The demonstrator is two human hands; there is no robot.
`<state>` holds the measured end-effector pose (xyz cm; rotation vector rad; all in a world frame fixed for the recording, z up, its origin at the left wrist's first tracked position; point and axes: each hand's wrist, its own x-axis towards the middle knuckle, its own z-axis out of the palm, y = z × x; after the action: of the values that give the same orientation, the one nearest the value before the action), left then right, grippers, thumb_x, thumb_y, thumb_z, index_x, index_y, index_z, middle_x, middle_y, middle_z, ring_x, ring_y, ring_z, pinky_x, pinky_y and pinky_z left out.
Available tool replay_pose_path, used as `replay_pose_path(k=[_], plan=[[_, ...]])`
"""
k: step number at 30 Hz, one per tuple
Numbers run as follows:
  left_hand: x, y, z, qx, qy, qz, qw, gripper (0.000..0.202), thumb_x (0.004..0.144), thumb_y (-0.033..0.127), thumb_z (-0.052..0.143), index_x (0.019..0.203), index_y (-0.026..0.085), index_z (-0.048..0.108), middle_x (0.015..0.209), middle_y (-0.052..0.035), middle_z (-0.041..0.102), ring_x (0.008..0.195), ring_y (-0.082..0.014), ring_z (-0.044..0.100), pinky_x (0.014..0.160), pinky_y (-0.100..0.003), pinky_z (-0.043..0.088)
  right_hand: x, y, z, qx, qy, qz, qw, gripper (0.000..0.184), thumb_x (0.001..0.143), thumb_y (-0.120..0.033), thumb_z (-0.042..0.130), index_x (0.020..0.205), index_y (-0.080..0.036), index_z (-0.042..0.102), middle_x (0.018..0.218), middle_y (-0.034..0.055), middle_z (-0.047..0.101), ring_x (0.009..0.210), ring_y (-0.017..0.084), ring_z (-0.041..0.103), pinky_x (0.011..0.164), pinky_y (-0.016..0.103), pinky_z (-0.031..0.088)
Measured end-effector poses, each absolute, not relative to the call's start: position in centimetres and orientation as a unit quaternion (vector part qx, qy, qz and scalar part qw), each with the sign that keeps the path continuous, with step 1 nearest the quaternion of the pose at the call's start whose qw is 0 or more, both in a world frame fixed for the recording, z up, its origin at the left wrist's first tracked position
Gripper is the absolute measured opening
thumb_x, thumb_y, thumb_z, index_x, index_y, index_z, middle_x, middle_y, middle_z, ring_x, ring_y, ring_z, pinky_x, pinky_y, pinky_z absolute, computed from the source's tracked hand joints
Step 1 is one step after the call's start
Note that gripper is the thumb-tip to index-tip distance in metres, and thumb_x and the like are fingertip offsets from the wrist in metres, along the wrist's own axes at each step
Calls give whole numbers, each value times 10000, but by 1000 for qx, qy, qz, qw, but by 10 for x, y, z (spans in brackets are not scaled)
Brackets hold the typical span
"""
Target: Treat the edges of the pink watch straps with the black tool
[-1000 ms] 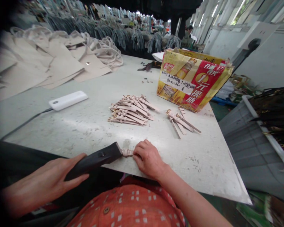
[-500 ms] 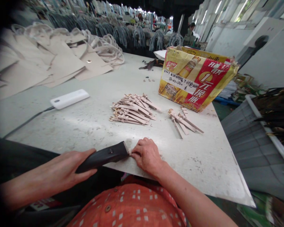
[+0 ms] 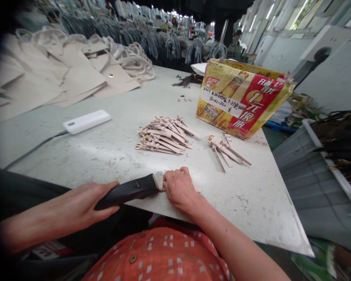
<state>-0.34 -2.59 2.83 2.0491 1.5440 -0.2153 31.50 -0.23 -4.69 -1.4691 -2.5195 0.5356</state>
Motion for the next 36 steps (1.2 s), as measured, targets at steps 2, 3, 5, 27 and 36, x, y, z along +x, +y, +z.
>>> replay_pose_path(k=[2,3,5,27,36], plan=[[-3,-24,27,767,571,-81,283,428,996,637,656,1177,311,867,1077,-126,977,1000,-399,932,945,-467,649,314,1,-51,-502,-845,161,89,155,1230,-127,718,1137,-237,774,1033,68,896,989,282,794,1226,480,458],[-3,-24,27,767,568,-78,288,420,990,635,664,1165,314,870,1089,-124,980,1014,-397,935,950,-461,652,313,2,-53,-507,-843,154,93,153,1232,-131,715,1139,-243,761,1018,60,894,977,280,796,1261,494,452],[-4,-22,30,765,568,-68,297,413,967,636,679,1136,317,879,1106,-123,987,1048,-401,939,969,-458,664,314,3,-59,-510,-840,149,109,148,1237,-134,702,1157,-250,747,1023,53,900,977,279,807,1303,513,445],[-7,-13,37,753,584,-59,296,437,875,666,753,1106,334,916,1160,-137,1012,1130,-446,939,1056,-507,705,314,10,-79,-502,-826,179,182,142,1240,-154,711,1164,-268,748,979,25,865,912,249,770,1117,403,534],[19,-4,39,772,564,-83,282,342,927,587,667,1062,316,826,1023,-117,963,969,-386,926,890,-444,642,315,6,-71,-508,-819,186,191,136,1252,-183,746,1146,-269,746,1003,45,864,957,265,794,1026,367,536]])
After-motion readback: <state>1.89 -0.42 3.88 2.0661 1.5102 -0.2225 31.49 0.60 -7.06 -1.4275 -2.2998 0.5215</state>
